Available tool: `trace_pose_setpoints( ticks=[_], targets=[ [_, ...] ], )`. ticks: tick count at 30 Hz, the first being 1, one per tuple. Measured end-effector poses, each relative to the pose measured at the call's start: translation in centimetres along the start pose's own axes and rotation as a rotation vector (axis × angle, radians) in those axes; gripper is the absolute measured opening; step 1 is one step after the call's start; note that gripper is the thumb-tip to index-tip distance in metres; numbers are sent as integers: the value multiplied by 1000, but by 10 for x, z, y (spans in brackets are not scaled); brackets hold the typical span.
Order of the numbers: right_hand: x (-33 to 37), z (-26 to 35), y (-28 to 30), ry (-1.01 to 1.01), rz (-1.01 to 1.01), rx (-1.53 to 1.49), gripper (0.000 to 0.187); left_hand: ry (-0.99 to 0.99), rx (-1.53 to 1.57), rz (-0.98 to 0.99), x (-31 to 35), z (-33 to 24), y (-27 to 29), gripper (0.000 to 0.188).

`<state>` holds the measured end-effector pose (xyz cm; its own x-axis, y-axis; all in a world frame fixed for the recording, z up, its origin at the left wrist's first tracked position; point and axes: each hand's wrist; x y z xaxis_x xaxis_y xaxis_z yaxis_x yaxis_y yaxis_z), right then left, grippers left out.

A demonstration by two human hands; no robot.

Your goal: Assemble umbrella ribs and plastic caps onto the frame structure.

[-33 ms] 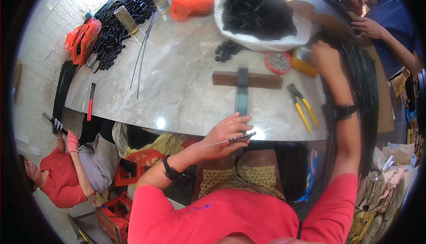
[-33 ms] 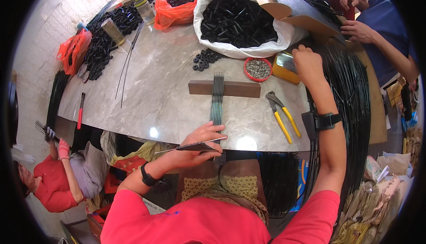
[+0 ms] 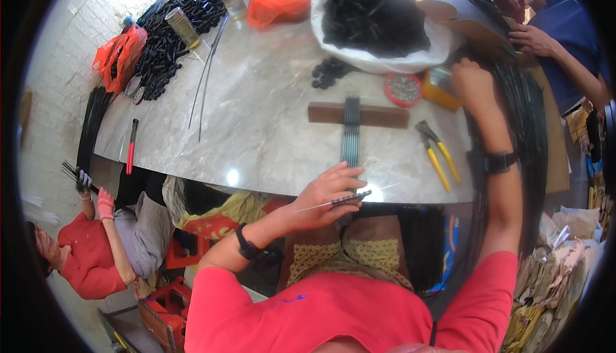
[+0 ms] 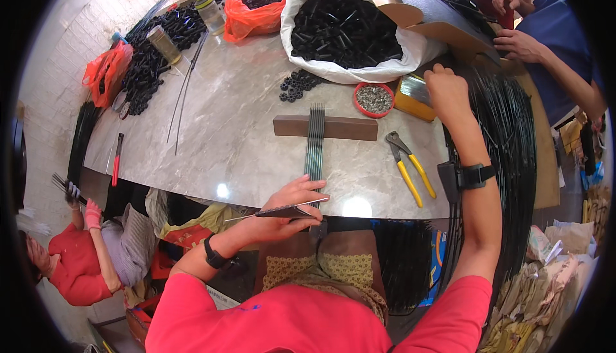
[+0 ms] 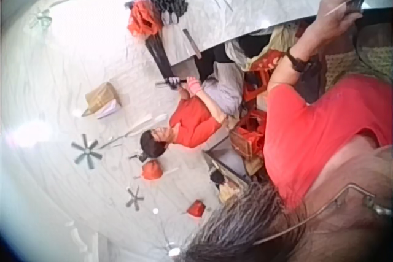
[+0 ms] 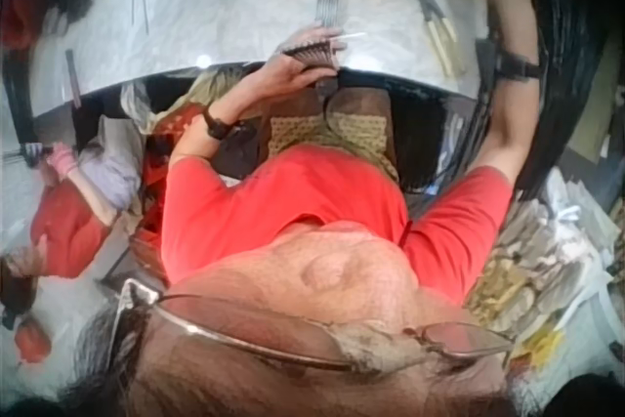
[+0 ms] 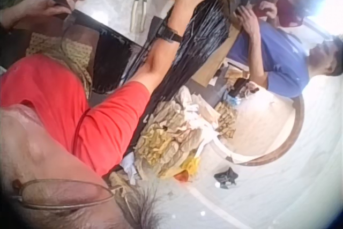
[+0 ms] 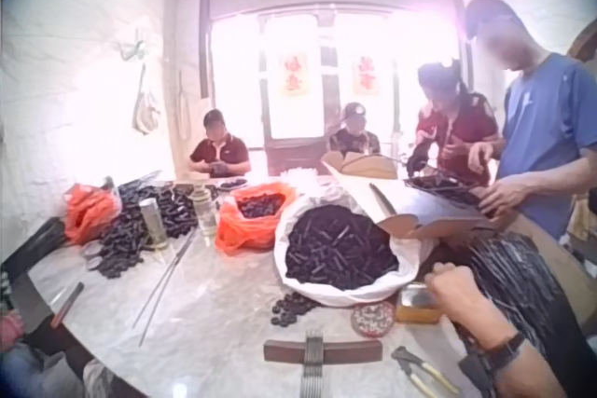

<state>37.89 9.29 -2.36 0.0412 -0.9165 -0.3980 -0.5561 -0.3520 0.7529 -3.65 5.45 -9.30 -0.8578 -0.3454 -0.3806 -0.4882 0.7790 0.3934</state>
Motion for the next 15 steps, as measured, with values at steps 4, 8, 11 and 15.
trace_pose_setpoints(
  ticks=[4, 8, 11, 15],
  targets=[
    [-1, -6, 6, 21, -9, 13, 10, 2, -8, -32, -2, -3, 0, 10],
    [0, -8, 16, 17, 9, -14, 8, -4, 12, -11, -5, -3, 2, 10],
    [-3, 6, 32, -5, 61, -88, 9, -16, -16, -9, -3, -4, 2, 11],
    [-7, 51, 65, 100, 41, -805, 11, -32, -39, -13, 0, 0, 1, 14]
  ],
)
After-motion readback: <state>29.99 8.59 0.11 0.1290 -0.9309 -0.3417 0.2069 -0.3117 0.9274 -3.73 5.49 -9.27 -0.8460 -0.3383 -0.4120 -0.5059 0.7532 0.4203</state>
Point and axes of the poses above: each hand's wrist, its own x-axis away from the middle knuckle, its own y-axis out of the back of the hand, z = x × y, and after that the axes turned 13 degrees about x, right-handed
